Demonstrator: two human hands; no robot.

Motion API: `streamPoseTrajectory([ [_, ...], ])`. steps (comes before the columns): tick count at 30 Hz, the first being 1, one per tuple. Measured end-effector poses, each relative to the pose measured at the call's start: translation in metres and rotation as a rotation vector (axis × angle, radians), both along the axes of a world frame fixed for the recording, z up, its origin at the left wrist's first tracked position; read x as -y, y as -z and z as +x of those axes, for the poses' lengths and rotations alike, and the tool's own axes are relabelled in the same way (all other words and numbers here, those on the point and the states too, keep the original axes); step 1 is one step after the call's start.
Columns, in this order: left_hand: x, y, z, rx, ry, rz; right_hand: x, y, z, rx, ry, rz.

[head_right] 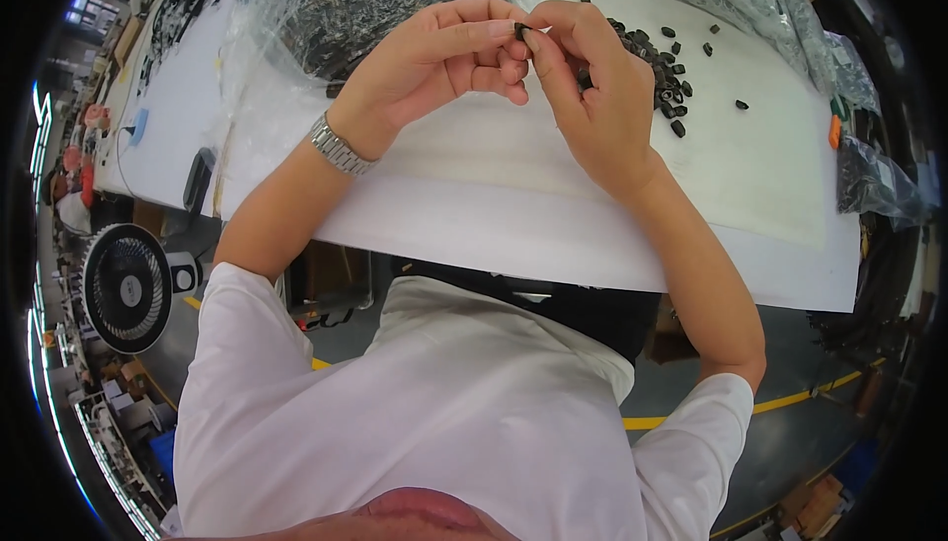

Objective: The recorder is manually assembling small black plastic or rubber hardware components on a workbench in a factory setting.

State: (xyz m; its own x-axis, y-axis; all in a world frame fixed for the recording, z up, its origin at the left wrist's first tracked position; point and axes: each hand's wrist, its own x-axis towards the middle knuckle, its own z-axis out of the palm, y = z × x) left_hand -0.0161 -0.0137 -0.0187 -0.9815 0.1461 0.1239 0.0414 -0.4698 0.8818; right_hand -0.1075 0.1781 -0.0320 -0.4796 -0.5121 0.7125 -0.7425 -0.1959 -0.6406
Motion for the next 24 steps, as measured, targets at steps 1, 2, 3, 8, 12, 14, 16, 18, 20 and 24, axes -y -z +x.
streamPoseTrajectory([
  [1, 0.001, 0.001, 0.0, -0.006, 0.013, 0.014, -0.001, -0.001, 0.001, -0.004, 0.001, 0.0],
  [2, 0.002, 0.001, 0.0, -0.011, 0.026, 0.027, -0.002, -0.003, 0.003, -0.012, -0.004, -0.006],
  [3, 0.002, 0.001, 0.001, -0.014, 0.024, 0.026, -0.002, -0.005, 0.005, -0.021, -0.012, -0.013],
  [8, 0.002, -0.006, 0.003, 0.02, 0.047, 0.023, -0.006, -0.009, 0.006, 0.042, -0.075, -0.036],
  [12, 0.005, -0.012, 0.007, 0.014, 0.069, -0.022, -0.005, -0.006, 0.007, 0.057, -0.137, -0.077],
  [14, 0.004, -0.014, 0.009, 0.011, 0.033, -0.063, -0.006, -0.01, 0.01, 0.11, -0.146, -0.05],
  [16, 0.004, -0.018, 0.012, -0.01, -0.006, -0.138, -0.007, -0.013, 0.011, 0.165, -0.154, -0.023],
  [18, 0.0, -0.025, 0.015, -0.031, -0.041, -0.212, -0.007, -0.014, 0.01, 0.219, -0.17, 0.004],
  [20, -0.008, -0.035, 0.02, -0.073, -0.295, -0.479, -0.005, -0.015, 0.014, 0.298, -0.157, -0.001],
  [24, -0.016, -0.027, 0.021, -0.201, -0.472, -0.691, 0.0, -0.016, 0.02, 0.439, -0.124, 0.013],
])
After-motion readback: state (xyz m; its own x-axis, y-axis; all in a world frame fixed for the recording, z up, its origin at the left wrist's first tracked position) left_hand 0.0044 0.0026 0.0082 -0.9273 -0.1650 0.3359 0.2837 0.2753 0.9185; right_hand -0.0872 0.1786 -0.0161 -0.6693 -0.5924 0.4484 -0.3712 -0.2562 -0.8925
